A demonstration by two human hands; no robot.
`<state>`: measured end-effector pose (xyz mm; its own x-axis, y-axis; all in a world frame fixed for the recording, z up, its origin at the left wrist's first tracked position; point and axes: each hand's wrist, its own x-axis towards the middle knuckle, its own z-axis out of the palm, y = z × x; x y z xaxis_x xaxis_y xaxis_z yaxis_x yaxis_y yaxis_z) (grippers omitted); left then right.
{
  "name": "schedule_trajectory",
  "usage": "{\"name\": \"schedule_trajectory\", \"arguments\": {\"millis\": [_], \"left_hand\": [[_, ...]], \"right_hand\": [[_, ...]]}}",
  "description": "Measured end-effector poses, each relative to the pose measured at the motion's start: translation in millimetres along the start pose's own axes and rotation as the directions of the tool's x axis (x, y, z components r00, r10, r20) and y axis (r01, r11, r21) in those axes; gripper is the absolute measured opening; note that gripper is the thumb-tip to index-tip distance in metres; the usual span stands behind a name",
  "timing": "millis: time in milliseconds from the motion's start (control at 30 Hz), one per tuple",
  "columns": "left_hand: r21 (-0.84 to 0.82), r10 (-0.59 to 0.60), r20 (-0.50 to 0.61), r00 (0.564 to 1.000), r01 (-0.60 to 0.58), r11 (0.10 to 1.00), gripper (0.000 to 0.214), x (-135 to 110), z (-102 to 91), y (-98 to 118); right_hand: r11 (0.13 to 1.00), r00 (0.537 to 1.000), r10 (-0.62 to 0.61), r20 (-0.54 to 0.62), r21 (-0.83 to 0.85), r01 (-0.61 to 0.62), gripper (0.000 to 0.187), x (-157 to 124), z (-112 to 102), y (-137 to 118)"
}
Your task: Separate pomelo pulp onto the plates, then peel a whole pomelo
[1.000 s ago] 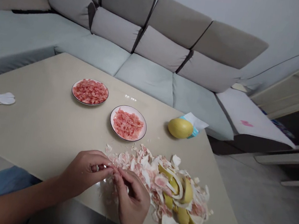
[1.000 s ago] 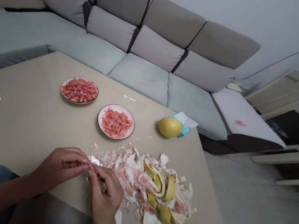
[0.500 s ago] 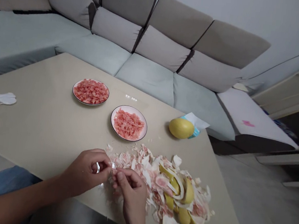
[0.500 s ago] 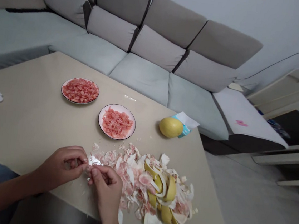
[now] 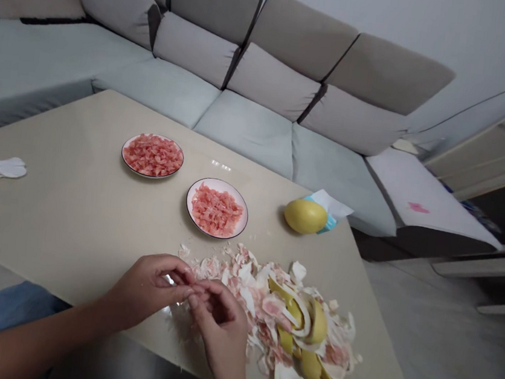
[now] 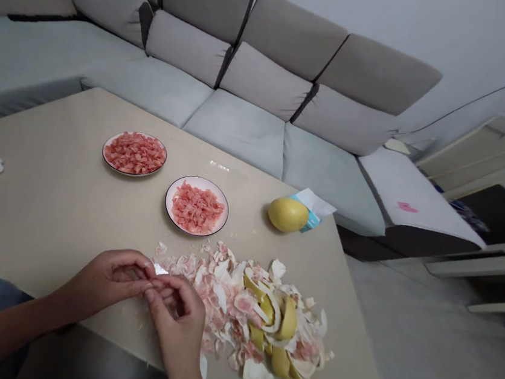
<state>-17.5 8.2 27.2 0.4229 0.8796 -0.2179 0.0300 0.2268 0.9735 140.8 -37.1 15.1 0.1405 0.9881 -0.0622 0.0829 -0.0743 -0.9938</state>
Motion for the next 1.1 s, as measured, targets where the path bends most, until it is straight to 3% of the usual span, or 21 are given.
{"name": "schedule_trajectory", "arguments": {"millis": [233,467,700,900,1100], "left_hand": [[-0.031,-0.031,-0.029,0.999,0.03,0.999,0.017,-0.2,4.2,-5.3],[0.003,0.021,-0.096,0.995,-0.021,1.0,0.016,-1.3,10.7,-13.9],[0.003,0.039,-0.158,0.987,-0.039,0.999,0.012,-1.3,17.6,-19.2],[-0.114,0.017,-0.103,0.995,-0.028,0.993,0.016,1.5,13.6,-19.8],[-0.001,0.089,-0.042,0.995,-0.089,0.996,0.022,4.6,6.6,-15.8]], "right_hand": [[0.997,0.999,-0.049,-0.004,-0.062,0.049,0.013,-2.7,0.0,-1.0],[0.953,0.964,-0.254,-0.078,-0.191,0.236,0.008,-4.6,5.7,0.5],[0.939,0.948,-0.288,-0.139,-0.234,0.251,0.008,-6.1,12.2,8.5],[0.938,0.945,-0.303,-0.122,-0.216,0.272,0.008,-3.2,8.1,6.9],[0.845,0.892,-0.447,-0.065,-0.359,0.397,0.018,-1.0,1.7,9.3]]}}
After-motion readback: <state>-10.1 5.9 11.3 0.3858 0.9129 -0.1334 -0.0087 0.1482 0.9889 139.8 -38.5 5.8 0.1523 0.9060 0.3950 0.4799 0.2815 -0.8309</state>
